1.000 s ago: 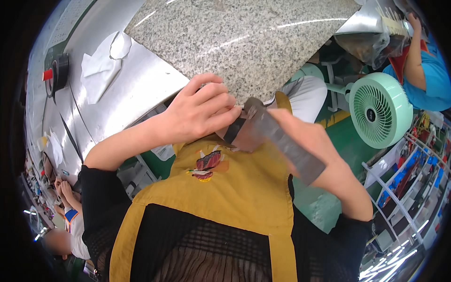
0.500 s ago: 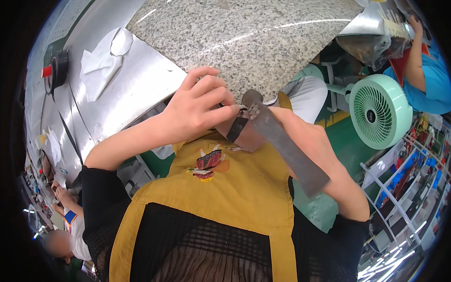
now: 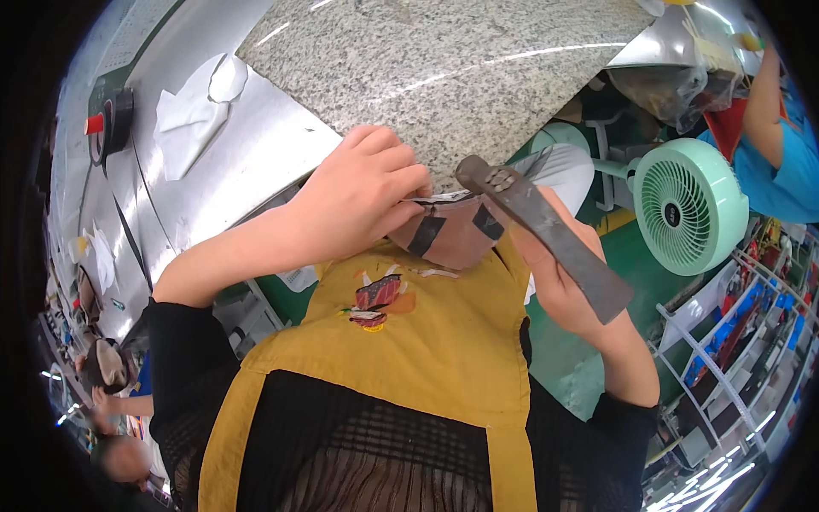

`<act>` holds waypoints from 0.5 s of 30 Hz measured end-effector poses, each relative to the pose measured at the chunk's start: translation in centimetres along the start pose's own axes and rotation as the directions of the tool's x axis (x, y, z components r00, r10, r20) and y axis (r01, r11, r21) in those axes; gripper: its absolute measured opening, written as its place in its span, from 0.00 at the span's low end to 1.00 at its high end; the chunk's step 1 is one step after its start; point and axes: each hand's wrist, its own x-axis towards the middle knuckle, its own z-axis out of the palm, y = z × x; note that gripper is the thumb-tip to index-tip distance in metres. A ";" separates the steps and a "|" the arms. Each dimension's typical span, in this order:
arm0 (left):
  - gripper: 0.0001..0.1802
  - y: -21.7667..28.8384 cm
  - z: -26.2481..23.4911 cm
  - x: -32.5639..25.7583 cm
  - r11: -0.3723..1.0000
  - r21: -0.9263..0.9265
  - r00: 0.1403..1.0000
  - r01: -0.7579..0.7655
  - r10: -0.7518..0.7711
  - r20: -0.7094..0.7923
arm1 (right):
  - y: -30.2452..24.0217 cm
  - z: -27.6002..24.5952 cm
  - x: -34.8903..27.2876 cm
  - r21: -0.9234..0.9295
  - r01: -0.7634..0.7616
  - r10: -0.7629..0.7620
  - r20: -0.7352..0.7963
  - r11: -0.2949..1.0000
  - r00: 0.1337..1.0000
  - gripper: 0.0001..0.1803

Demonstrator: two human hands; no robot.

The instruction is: The person uses a hammer to tap a metal tool along the edge of a brown leather handbag to secure the lining. They then apply a yellow liquid from a bottle onto the bag's edge and continue hammering the seam. The task involves repetitive manual assembly steps on a single item.

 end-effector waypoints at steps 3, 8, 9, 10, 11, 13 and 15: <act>0.07 0.7 -0.6 0.8 0.973 -0.210 0.993 0.100 -0.084 0.085 | 0.8 -0.5 -0.7 0.081 -0.008 0.012 -0.050 0.997 0.999 0.12; 0.06 1.7 1.1 2.5 0.935 -0.312 0.981 0.169 -0.191 -0.041 | 2.0 -0.9 -0.9 0.040 0.009 -0.008 -0.039 0.999 0.999 0.12; 0.05 1.7 1.7 2.7 0.951 -0.255 0.972 0.174 -0.207 -0.112 | 2.0 -0.9 -0.7 -0.020 0.041 -0.042 -0.035 0.999 0.999 0.12; 0.05 1.7 1.9 2.6 0.955 -0.240 0.973 0.173 -0.203 -0.109 | 1.9 -1.0 -0.5 -0.082 0.074 -0.076 -0.031 0.994 0.997 0.13; 0.04 1.7 1.8 2.2 0.959 -0.225 0.975 0.174 -0.200 -0.100 | 1.6 -0.7 -0.1 -0.157 0.135 -0.140 -0.024 0.978 0.990 0.14; 0.05 1.5 1.8 1.8 0.957 -0.243 0.978 0.160 -0.187 -0.095 | 1.7 -0.2 0.1 -0.164 0.161 -0.170 -0.046 0.973 0.984 0.14; 0.07 1.3 1.4 1.5 0.943 -0.306 0.979 0.132 -0.172 -0.109 | 1.7 0.2 0.2 -0.165 0.190 -0.204 -0.069 0.968 0.977 0.10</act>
